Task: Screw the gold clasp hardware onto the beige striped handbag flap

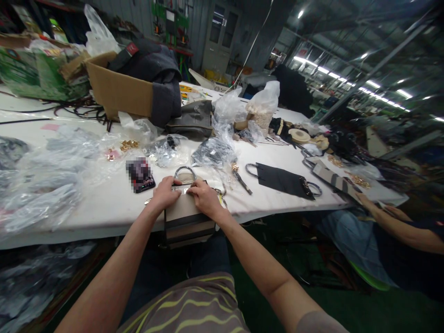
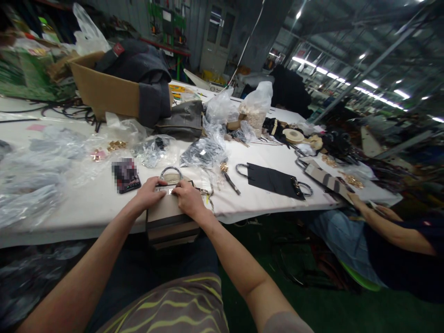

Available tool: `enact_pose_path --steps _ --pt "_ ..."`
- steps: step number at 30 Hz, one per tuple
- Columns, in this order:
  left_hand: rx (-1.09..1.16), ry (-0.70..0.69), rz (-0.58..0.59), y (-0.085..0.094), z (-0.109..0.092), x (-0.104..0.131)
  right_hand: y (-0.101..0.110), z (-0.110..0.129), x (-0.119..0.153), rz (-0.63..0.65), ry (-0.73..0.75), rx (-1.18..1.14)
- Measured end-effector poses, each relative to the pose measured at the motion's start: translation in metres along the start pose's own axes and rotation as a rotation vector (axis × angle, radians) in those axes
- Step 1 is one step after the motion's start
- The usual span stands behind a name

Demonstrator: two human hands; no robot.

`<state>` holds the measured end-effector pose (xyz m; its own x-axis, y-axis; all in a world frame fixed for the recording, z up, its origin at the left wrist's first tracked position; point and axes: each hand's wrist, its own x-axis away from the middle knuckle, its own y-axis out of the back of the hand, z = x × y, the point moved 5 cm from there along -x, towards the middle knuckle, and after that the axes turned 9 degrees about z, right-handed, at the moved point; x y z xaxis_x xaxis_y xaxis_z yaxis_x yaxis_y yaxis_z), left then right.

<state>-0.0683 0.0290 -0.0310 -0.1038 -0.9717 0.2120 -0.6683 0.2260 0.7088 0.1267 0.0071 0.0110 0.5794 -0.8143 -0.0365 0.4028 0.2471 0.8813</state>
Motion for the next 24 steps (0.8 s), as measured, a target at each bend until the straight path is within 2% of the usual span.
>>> enact_pose_path --steps 3,9,24 --pt "0.009 0.038 -0.013 0.001 -0.005 0.004 -0.003 0.000 0.000 -0.016 0.016 0.028" --pt "-0.034 0.070 -0.116 0.003 -0.021 0.018 -0.008 0.000 0.005 -0.073 0.050 0.043" --pt "-0.082 0.091 -0.114 0.001 -0.027 0.022 -0.019 -0.003 0.012 -0.262 0.126 -0.034"
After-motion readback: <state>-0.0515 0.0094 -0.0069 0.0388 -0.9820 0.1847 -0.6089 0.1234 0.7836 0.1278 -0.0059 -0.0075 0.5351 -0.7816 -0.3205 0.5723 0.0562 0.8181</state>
